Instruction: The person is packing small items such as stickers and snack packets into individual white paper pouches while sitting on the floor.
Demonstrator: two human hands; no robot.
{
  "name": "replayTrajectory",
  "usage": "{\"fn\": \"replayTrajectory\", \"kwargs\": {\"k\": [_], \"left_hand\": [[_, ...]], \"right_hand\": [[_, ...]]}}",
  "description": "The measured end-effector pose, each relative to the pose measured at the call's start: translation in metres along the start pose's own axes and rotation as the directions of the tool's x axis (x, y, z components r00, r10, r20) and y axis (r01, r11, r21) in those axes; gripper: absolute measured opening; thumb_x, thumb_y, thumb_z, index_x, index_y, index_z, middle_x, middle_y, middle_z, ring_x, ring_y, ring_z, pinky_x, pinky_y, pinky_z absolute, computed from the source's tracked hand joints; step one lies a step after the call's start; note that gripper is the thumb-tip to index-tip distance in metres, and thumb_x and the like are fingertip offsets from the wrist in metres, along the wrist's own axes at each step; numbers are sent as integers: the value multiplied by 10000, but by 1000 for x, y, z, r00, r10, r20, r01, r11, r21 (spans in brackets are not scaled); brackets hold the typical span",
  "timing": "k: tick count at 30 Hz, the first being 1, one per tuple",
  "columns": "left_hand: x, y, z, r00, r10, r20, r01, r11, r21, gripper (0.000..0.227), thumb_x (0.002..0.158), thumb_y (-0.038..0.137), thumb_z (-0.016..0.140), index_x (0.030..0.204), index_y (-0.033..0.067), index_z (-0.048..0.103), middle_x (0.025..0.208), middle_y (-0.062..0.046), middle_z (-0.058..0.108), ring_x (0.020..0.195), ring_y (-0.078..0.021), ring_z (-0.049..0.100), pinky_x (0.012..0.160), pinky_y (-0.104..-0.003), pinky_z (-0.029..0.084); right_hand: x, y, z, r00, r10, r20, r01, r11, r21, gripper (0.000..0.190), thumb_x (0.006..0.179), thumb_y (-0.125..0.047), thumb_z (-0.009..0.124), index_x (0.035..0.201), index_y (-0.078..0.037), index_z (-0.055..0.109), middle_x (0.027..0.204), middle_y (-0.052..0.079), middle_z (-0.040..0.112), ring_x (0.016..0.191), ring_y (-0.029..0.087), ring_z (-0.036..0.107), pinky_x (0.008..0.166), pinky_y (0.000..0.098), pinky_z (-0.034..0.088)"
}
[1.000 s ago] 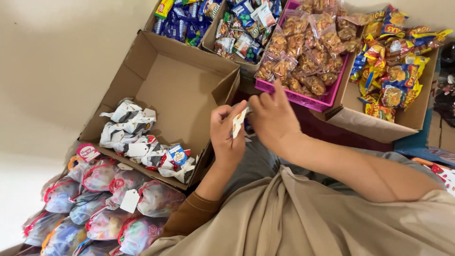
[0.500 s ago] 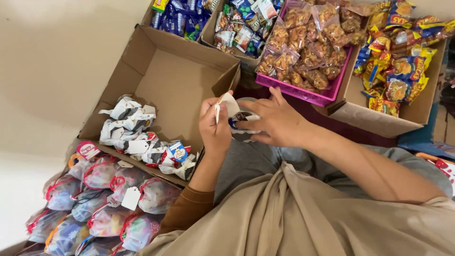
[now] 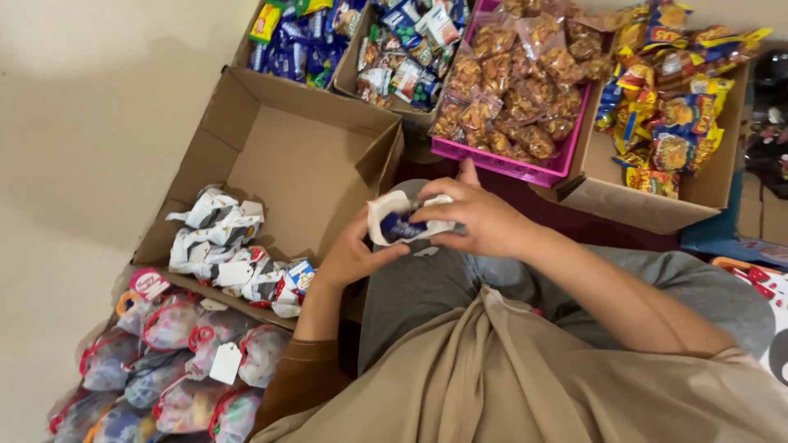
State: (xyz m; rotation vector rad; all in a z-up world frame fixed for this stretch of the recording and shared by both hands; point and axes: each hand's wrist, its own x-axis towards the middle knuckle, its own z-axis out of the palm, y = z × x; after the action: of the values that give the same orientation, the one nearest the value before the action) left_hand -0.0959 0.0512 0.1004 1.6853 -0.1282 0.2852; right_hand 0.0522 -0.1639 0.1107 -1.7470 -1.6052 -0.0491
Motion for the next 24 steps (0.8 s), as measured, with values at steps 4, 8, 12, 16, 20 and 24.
{"fn": "replayTrajectory", "kwargs": {"k": [4, 8, 12, 16, 20, 24], "left_hand": [[6, -32, 8, 986, -17, -168, 31, 997, 76, 372, 723, 125, 947, 1032, 3, 780, 1145, -152, 747, 1123, -275, 705, 1001, -413, 518], [20, -23, 28, 972, -3, -236, -4, 1000, -29, 248, 737, 90, 948, 838, 5, 739, 1013, -151, 784, 987, -214, 740, 910, -339, 556], [39, -14, 57, 956, -118, -267, 97, 991, -92, 234, 777, 79, 913, 958, 13, 781, 984, -146, 801, 945, -194, 752, 858, -324, 576], [56, -3, 96, 965, -167, -204, 131, 975, -179, 257, 766, 73, 920, 979, 22, 786, 947, -118, 801, 890, -118, 720, 827, -288, 588], [72, 16, 148, 996, -80, -30, 72, 974, -214, 321, 701, 51, 953, 970, 1, 785, 948, -165, 805, 924, -197, 764, 836, -323, 597], [67, 22, 212, 989, 142, 33, -129, 960, -249, 738, 663, 126, 983, 1206, 18, 495, 1173, -135, 604, 1076, -118, 521, 971, -344, 454]], "right_hand": [[9, -18, -29, 995, -9, -96, 2, 997, -74, 264, 900, -320, 781, 1161, -290, 760, 1190, 23, 696, 1012, 291, 676, 965, 496, 467], [-4, -39, -72, 970, 70, -231, -55, 996, 72, 139, 971, -263, 708, 1069, -232, 801, 1031, 11, 758, 896, 262, 708, 913, 447, 512], [-43, -55, -89, 612, 468, -638, -125, 854, 506, 400, 982, -45, 657, 1357, 8, 530, 1213, 219, 670, 1008, 264, 699, 963, 387, 570], [-93, -64, -70, 479, 578, -661, -245, 811, 532, 488, 912, -65, 715, 1358, 64, 567, 1254, 245, 661, 1192, 359, 666, 1084, 471, 485], [-124, -77, -75, 473, 520, -711, -434, 840, 325, 452, 795, -129, 879, 1177, 43, 710, 1199, 211, 705, 1186, 369, 680, 1043, 478, 501], [-160, -93, -79, 254, 488, -835, -468, 818, 335, 112, 837, 35, 799, 946, 12, 782, 946, 138, 761, 865, 227, 692, 836, 393, 566]]}}
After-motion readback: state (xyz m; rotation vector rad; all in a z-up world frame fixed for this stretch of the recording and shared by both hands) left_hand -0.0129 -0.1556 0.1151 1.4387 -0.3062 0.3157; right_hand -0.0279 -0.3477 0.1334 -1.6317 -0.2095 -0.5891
